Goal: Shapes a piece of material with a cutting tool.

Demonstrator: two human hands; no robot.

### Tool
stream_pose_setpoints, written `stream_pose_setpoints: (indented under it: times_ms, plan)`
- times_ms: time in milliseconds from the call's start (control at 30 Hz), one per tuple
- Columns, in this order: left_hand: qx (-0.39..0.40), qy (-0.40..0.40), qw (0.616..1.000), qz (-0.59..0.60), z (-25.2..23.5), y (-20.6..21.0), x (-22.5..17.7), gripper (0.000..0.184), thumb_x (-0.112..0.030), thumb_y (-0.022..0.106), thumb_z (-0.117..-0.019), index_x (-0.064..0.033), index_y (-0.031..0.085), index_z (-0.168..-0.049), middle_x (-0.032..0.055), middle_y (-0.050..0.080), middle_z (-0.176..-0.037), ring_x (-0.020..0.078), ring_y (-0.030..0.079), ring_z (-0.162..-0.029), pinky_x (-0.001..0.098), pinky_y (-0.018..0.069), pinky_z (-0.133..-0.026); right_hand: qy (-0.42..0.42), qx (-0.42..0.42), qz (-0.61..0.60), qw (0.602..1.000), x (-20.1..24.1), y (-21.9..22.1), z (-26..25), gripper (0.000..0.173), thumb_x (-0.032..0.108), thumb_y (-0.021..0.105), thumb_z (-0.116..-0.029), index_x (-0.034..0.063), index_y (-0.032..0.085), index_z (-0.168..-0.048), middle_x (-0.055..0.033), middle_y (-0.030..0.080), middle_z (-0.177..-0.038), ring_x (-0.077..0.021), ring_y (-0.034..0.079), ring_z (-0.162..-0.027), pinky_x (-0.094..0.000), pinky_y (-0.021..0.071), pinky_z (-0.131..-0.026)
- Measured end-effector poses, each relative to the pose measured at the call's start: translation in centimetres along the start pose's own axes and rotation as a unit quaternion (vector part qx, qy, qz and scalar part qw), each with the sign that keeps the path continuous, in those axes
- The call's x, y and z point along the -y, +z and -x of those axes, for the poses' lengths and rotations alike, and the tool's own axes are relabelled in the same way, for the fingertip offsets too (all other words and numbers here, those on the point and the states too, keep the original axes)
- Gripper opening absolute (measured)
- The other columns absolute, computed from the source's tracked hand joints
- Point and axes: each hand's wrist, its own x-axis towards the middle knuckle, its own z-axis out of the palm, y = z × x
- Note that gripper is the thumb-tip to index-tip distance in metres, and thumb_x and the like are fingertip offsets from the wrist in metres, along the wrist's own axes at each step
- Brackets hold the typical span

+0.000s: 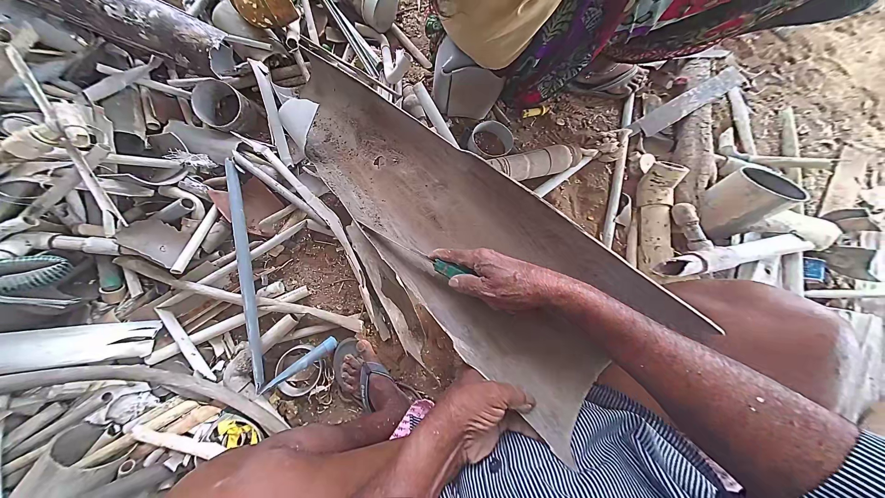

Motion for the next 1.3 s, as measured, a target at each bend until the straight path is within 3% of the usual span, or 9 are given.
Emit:
stream_pose_setpoints:
  times_ms: [167, 267, 433, 567, 700, 867, 1100, 1200, 1300]
  plan:
    - [0.001, 0.002, 1.000, -0.001, -0.1, 0.0, 0.1, 0.027, 0.020, 0.056, -0.0886, -0.0025, 0.051, -0.102, 0.0068, 0.066, -0.080, 0.0143, 0.068, -0.064, 0.0285, 0.0602, -0.059, -0.051, -0.002, 0.021, 0.998, -2.4, 0.9, 3.1, 0.048, 0.015, 0.044, -0.1075, 0.0114, 0.042, -0.155, -0.0100, 0.060, -0.098, -0.0094, 0.047, -0.060, -0.0275, 0.0429, -0.056]
    - [0.003, 0.003, 1.000, -0.004, -0.2, 0.1, 0.1, 0.027, 0.020, 0.056, -0.0889, -0.0023, 0.051, -0.103, 0.0074, 0.066, -0.082, 0.0150, 0.068, -0.065, 0.0293, 0.0604, -0.059, -0.034, 0.008, 0.014, 0.999, -1.4, 0.9, 2.4, 0.049, 0.016, 0.043, -0.1083, 0.0133, 0.039, -0.157, -0.0087, 0.058, -0.092, -0.0096, 0.046, -0.056, -0.0271, 0.0419, -0.053]
    - [-0.004, 0.003, 1.000, 0.010, -0.2, 0.3, 0.3, 0.026, 0.021, 0.056, -0.0882, -0.0021, 0.051, -0.100, 0.0076, 0.066, -0.079, 0.0146, 0.068, -0.063, 0.0288, 0.0605, -0.057, 0.012, 0.034, -0.012, 0.999, 3.0, 0.5, -3.4, 0.043, 0.024, 0.043, -0.1115, 0.0184, 0.042, -0.155, -0.0022, 0.041, -0.064, -0.0094, 0.034, -0.043, -0.0245, 0.0307, -0.042]
    - [-0.003, -0.002, 1.000, 0.004, 0.2, 0.2, 0.2, 0.023, 0.019, 0.055, -0.0905, -0.0024, 0.052, -0.100, 0.0069, 0.065, -0.080, 0.0136, 0.068, -0.064, 0.0275, 0.0604, -0.059, -0.053, 0.001, 0.023, 0.998, 6.9, 1.5, -7.9, 0.035, 0.013, 0.046, -0.1088, 0.0091, 0.052, -0.143, -0.0125, 0.053, -0.083, -0.0198, 0.047, -0.062, -0.0361, 0.0409, -0.057]
    - [0.009, 0.011, 1.000, 0.015, 0.3, -0.2, 0.1, 0.025, 0.020, 0.054, -0.0892, -0.0031, 0.052, -0.098, 0.0062, 0.066, -0.079, 0.0128, 0.067, -0.064, 0.0269, 0.0602, -0.059, -0.046, -0.048, -0.010, 0.998, 6.4, 0.2, -3.3, 0.043, 0.021, 0.045, -0.1107, 0.0212, 0.044, -0.154, -0.0060, 0.047, -0.069, -0.0122, 0.039, -0.046, -0.0265, 0.0335, -0.043]
    - [0.004, 0.006, 1.000, 0.008, 0.0, 0.0, 0.2, 0.025, 0.020, 0.055, -0.0891, -0.0018, 0.051, -0.100, 0.0071, 0.066, -0.079, 0.0141, 0.068, -0.063, 0.0281, 0.0607, -0.059, 0.036, -0.066, 0.039, 0.996, 1.8, -0.5, -1.0, 0.043, 0.024, 0.043, -0.1114, 0.0170, 0.043, -0.154, -0.0088, 0.054, -0.082, -0.0140, 0.045, -0.056, -0.0310, 0.0413, -0.053]
    - [-0.002, -0.013, 1.000, 0.005, -0.2, -0.1, 0.2, 0.025, 0.019, 0.057, -0.0894, -0.0011, 0.052, -0.104, 0.0074, 0.066, -0.081, 0.0141, 0.068, -0.064, 0.0279, 0.0604, -0.059, -0.006, -0.056, 0.086, 0.995, 3.7, 0.2, -8.7, 0.042, 0.018, 0.044, -0.1098, 0.0136, 0.045, -0.152, -0.0157, 0.059, -0.096, -0.0230, 0.053, -0.068, -0.0397, 0.0455, -0.061]
    - [0.002, -0.025, 1.000, -0.004, 0.0, -0.3, -0.1, 0.022, 0.017, 0.057, -0.0904, -0.0025, 0.052, -0.099, 0.0051, 0.064, -0.077, 0.0119, 0.066, -0.061, 0.0264, 0.0592, -0.058, -0.050, -0.062, 0.112, 0.991, 5.8, -0.8, -14.4, 0.038, 0.011, 0.046, -0.1067, 0.0014, 0.051, -0.143, -0.0252, 0.062, -0.122, -0.0371, 0.064, -0.102, -0.0545, 0.0506, -0.087]
    - [0.023, -0.016, 1.000, -0.006, 0.1, -0.6, -0.1, 0.021, 0.016, 0.056, -0.0917, -0.0020, 0.053, -0.103, 0.0054, 0.065, -0.080, 0.0114, 0.066, -0.063, 0.0256, 0.0585, -0.058, -0.024, -0.097, 0.156, 0.983, 8.3, -2.0, -18.3, 0.034, 0.013, 0.046, -0.1062, -0.0032, 0.054, -0.135, -0.0268, 0.061, -0.125, -0.0404, 0.063, -0.112, -0.0587, 0.0490, -0.092]
